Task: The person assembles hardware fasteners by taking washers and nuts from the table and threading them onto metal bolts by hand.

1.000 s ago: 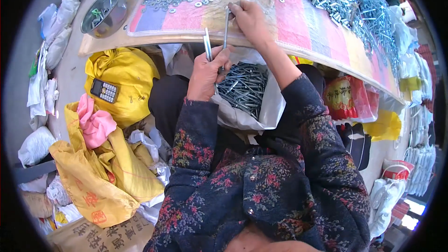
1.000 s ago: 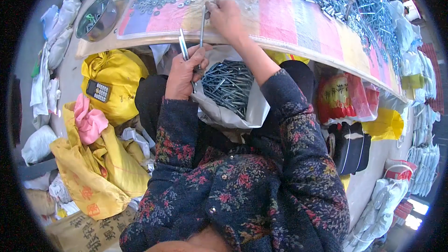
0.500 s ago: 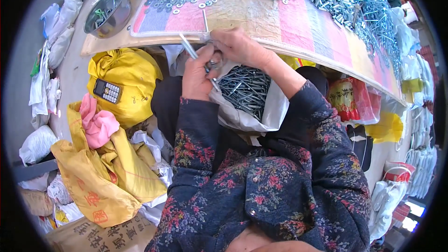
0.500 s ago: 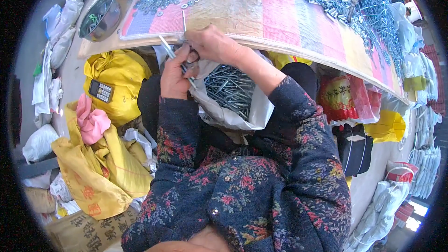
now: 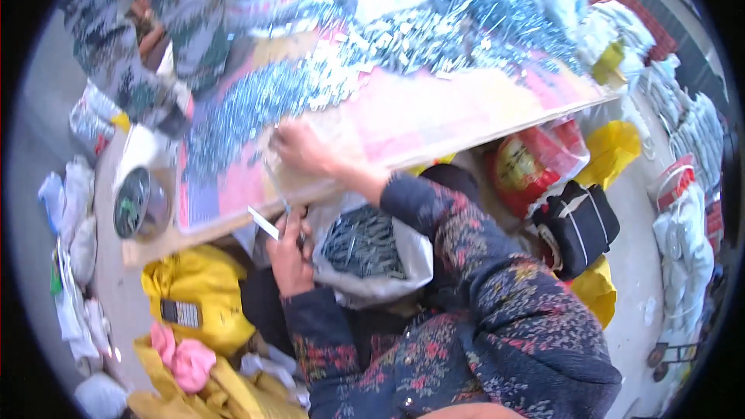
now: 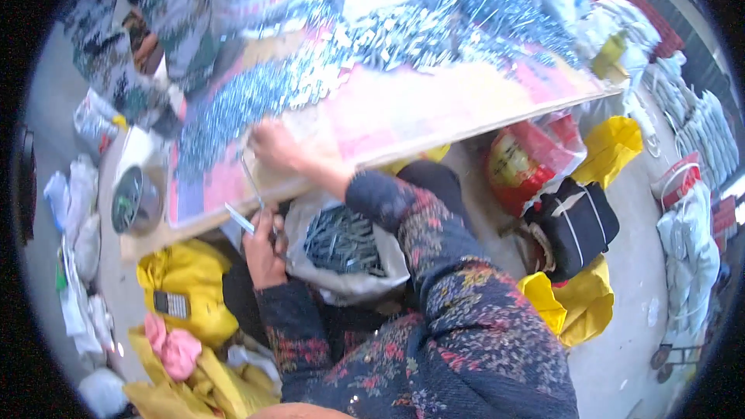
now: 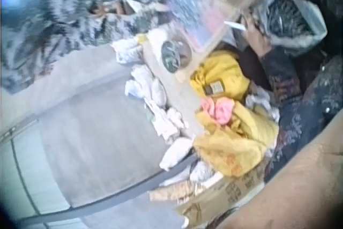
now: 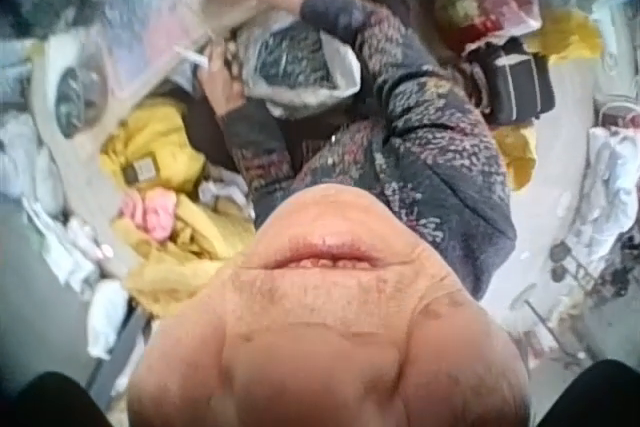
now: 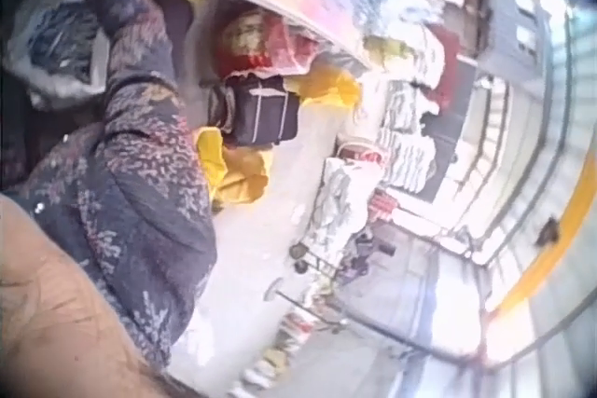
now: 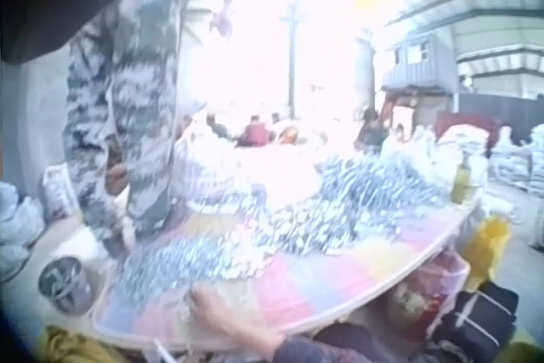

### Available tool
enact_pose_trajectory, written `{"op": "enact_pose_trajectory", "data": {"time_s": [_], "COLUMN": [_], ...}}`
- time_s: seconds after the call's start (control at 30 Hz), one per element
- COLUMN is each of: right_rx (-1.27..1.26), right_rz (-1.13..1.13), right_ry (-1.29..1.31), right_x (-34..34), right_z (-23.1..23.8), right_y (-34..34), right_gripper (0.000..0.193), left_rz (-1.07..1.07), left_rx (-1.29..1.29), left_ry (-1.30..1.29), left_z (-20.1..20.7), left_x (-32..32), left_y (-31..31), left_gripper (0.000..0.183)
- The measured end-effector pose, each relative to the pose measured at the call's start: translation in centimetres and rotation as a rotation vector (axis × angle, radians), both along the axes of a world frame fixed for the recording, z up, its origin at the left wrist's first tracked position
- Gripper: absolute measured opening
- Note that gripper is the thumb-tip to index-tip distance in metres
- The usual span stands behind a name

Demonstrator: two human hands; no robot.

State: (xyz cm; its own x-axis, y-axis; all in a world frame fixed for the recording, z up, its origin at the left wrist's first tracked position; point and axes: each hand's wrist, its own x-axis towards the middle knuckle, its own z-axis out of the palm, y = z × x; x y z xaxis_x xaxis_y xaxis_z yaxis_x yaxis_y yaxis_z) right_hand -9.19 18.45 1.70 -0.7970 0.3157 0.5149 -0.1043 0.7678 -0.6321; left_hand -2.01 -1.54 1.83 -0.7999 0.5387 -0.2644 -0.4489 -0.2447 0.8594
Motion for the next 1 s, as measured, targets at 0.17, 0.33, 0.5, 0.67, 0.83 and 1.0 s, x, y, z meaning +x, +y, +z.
{"op": "enact_pose_trajectory", "data": {"time_s": [0.17, 0.33, 0.5, 0.67, 0.83, 1.0], "right_rx": [-0.709, -1.323, -1.082, -0.975, -0.061, -0.318], "right_rz": [0.252, 0.403, 0.297, 0.221, 0.074, 0.335], "right_ry": [-0.121, 0.044, 0.077, 0.185, 0.142, -0.090], "right_x": [7.6, 9.1, 11.8, 14.0, 14.4, 17.8], "right_z": [2.9, 2.9, 4.3, 5.1, 4.6, 4.8], "right_y": [-0.6, 0.0, 0.4, 1.8, 4.0, 4.7], "right_gripper": [0.019, 0.017, 0.018, 0.017, 0.012, 0.020], "left_rz": [-0.169, -0.299, -0.421, -0.490, -0.393, -0.351], "left_rx": [0.007, 0.165, 0.308, 0.384, 0.189, -0.007], "left_ry": [0.072, 0.016, -0.132, -0.287, -0.114, 0.041], "left_z": [0.5, 0.0, -0.1, -0.2, 0.4, 3.0], "left_x": [1.0, 1.4, 2.7, 4.3, 3.9, 1.2], "left_y": [1.1, 2.0, 2.7, 4.2, 6.6, 9.5], "left_gripper": [0.021, 0.027, 0.025, 0.025, 0.018, 0.017]}}
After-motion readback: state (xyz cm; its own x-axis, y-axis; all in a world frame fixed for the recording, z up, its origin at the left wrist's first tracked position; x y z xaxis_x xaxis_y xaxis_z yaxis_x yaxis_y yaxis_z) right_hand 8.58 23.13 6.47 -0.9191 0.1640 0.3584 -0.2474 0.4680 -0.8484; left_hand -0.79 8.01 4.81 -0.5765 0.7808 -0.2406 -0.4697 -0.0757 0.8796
